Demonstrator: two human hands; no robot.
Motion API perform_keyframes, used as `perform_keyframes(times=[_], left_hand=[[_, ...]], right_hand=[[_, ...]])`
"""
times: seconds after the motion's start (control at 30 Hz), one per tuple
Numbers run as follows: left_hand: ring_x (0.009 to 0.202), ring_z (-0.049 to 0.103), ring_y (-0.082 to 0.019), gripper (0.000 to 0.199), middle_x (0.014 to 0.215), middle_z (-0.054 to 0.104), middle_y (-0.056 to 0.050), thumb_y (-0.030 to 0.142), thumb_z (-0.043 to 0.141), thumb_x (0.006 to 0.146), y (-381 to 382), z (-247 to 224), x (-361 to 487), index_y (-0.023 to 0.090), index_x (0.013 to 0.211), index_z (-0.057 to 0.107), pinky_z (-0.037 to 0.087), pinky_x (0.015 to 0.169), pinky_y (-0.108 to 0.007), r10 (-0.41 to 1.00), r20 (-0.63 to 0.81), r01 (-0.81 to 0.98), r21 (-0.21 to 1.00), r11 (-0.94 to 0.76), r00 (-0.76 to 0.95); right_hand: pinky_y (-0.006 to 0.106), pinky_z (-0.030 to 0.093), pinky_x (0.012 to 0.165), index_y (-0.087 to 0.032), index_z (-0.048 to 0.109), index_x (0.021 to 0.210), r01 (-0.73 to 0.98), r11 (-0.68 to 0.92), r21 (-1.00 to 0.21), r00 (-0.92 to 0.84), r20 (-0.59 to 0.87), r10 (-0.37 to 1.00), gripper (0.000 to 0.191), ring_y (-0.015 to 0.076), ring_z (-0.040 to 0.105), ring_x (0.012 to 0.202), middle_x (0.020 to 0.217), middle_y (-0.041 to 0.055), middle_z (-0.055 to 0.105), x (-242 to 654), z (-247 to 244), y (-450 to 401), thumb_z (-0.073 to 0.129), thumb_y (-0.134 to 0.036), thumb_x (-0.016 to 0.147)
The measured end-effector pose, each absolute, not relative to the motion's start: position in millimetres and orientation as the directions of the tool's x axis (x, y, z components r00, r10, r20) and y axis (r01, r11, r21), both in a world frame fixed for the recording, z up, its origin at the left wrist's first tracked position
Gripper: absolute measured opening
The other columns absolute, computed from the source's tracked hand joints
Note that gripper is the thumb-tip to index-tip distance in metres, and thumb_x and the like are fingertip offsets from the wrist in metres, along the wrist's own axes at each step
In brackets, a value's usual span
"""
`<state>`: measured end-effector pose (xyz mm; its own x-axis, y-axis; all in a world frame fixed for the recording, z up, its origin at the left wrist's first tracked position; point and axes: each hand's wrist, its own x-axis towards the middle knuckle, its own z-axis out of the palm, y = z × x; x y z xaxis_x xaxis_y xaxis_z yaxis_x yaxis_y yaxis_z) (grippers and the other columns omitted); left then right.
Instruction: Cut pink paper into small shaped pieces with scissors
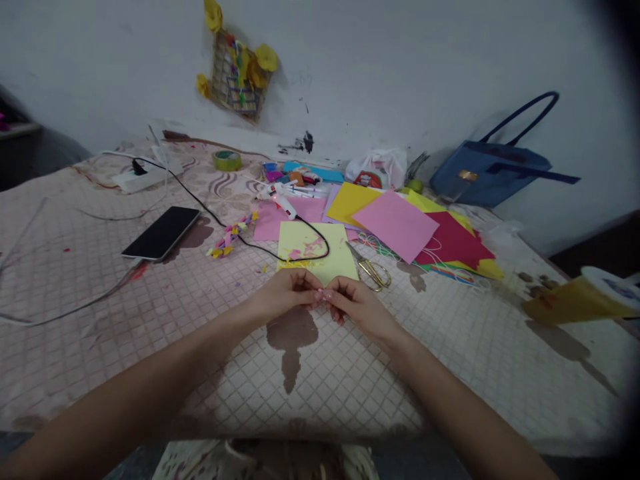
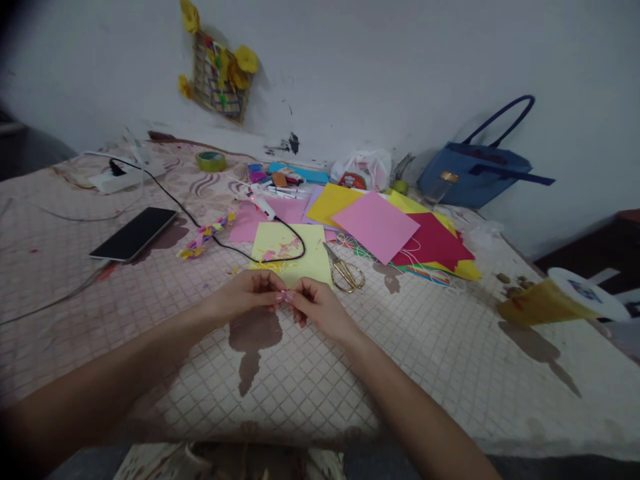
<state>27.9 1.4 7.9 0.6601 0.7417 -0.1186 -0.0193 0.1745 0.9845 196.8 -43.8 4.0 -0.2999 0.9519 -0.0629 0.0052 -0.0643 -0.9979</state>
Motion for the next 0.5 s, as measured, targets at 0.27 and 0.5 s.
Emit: perform_keyframes(times=[0.27, 0.5], left_hand=[[0.054, 0.050, -0.007, 0.015, 0.061, 0.054, 0.001, 0.019, 0.062, 0.067, -2.6, 13.1, 27.0, 0.011, 0.077, 0.055, 0.038, 0.054, -0.021, 0.738, -0.114, -0.046, 0.980, 0.193, 0.666], [0.057, 0.049, -0.008, 0.018, 0.063, 0.053, 0.000, 0.026, 0.060, 0.071, 0.5, 9.2, 27.8, 0.010, 0.077, 0.056, 0.038, 0.055, -0.021, 0.748, 0.030, -0.075, 0.997, 0.027, 0.663]], right_hand=[[0.019, 0.038, 0.043, -0.017, 0.047, 0.073, 0.036, -0.029, -0.999, -0.347, -0.040, 0.937, 0.020, 0.0063, 0.045, 0.045, 0.055, -0.0052, 0.048, 197.2, 8.0, -45.6, 0.055, -0.034, 0.078], [0.019, 0.037, 0.042, -0.017, 0.046, 0.071, 0.102, 0.090, -0.991, -0.263, 0.060, 0.963, 0.019, 0.0066, 0.045, 0.044, 0.054, -0.0054, 0.047, 195.7, 8.4, -44.9, 0.053, -0.033, 0.079]])
